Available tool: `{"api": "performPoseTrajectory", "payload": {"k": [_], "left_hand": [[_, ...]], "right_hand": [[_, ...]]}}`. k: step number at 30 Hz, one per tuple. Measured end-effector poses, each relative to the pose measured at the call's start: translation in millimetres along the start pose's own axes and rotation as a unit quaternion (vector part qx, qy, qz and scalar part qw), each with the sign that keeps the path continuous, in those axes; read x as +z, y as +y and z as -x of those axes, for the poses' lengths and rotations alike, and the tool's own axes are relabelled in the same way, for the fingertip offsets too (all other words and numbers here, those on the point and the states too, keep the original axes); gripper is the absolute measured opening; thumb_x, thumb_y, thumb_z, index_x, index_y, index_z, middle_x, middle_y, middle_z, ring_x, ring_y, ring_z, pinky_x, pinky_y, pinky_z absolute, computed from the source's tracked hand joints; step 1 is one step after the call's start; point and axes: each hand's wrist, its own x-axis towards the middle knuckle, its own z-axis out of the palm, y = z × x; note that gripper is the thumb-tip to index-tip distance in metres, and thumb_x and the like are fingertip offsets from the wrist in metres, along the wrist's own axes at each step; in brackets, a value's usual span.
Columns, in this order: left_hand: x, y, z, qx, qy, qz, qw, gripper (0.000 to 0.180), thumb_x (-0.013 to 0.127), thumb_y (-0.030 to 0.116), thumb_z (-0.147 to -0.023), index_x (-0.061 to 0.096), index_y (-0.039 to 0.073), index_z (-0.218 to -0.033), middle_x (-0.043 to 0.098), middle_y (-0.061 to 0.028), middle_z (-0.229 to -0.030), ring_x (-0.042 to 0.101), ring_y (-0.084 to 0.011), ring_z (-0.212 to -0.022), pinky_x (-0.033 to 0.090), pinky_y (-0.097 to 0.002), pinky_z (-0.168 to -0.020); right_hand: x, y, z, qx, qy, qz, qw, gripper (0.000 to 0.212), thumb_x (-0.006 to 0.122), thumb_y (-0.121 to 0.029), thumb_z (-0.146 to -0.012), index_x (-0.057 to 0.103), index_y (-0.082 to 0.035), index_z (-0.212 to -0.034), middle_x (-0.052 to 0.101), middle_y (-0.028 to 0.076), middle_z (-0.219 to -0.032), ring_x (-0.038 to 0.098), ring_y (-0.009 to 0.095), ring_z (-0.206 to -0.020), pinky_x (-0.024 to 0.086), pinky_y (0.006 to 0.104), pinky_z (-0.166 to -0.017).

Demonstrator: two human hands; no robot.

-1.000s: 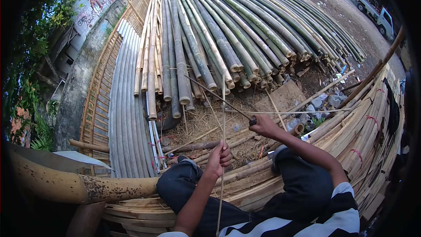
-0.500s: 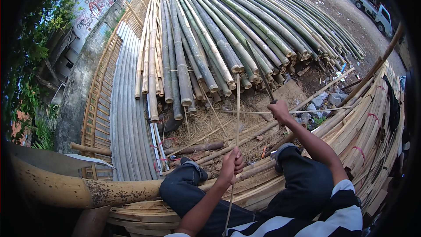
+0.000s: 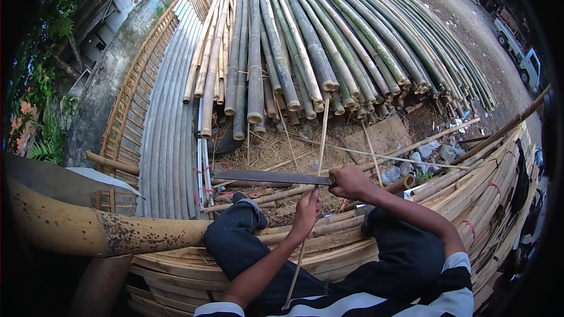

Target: Smoothing or shaving long, thin bamboo strips using a large machete tool.

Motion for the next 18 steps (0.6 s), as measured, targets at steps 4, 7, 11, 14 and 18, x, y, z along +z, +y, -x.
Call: {"api": "performPoseTrajectory", "payload": {"k": [4, 7, 11, 14, 18], "left_hand": [[-0.5, -0.2, 18.9, 0.068, 0.01, -0.078, 0.995, 0.026, 0.038, 0.028, -0.1, 0.041, 0.008, -0.084, 0.026, 0.0061, -0.057, 0.024, -0.0032, -0.042, 0.019, -0.0211, -0.037], [4.4, 8.0, 27.4, 0.015, -0.052, -0.031, 0.998, 0.027, 0.037, 0.028, -0.101, 0.04, 0.007, -0.083, 0.026, 0.0058, -0.057, 0.024, -0.0035, -0.043, 0.019, -0.0207, -0.037], [-2.9, 31.8, 13.2, -0.055, -0.113, 0.085, 0.988, 0.019, 0.037, 0.023, -0.1, 0.045, 0.006, -0.098, 0.027, 0.0051, -0.057, 0.023, -0.004, -0.042, 0.019, -0.0196, -0.037], [-14.8, 36.6, 2.4, -0.068, -0.148, 0.146, 0.976, 0.02, 0.036, 0.02, -0.099, 0.045, 0.005, -0.108, 0.032, 0.0039, -0.061, 0.027, -0.0043, -0.046, 0.024, -0.0185, -0.04], [-25.7, 48.1, 1.7, -0.079, -0.199, 0.23, 0.949, 0.025, 0.035, 0.026, -0.1, 0.044, 0.005, -0.112, 0.035, 0.0031, -0.064, 0.03, -0.0047, -0.049, 0.027, -0.0183, -0.044]], "right_hand": [[-14.5, 72.0, -26.8, 0.161, 0.118, -0.059, 0.978, 0.026, 0.06, -0.025, -0.066, 0.06, 0.001, -0.07, 0.059, 0.025, -0.066, 0.062, 0.039, -0.067, 0.05, 0.0464, -0.064], [-45.9, 152.0, -19.5, 0.34, 0.192, -0.345, 0.854, 0.027, 0.062, -0.019, -0.067, 0.054, 0.006, -0.061, 0.056, 0.014, -0.055, 0.056, 0.023, -0.047, 0.044, 0.0357, -0.045], [-58.4, 164.7, 7.7, 0.382, 0.266, -0.593, 0.657, 0.013, 0.058, -0.014, -0.069, 0.047, -0.008, -0.064, 0.039, -0.002, -0.052, 0.037, 0.009, -0.038, 0.033, 0.028, -0.037], [-61.5, 151.8, 28.7, 0.362, 0.241, -0.658, 0.615, 0.014, 0.057, -0.013, -0.069, 0.045, -0.009, -0.065, 0.037, -0.003, -0.052, 0.035, 0.008, -0.038, 0.033, 0.027, -0.037], [-79.6, 108.0, 42.2, 0.349, 0.148, -0.568, 0.73, 0.014, 0.058, -0.017, -0.072, 0.048, -0.01, -0.066, 0.039, -0.004, -0.051, 0.035, 0.008, -0.037, 0.033, 0.0265, -0.038]]}}
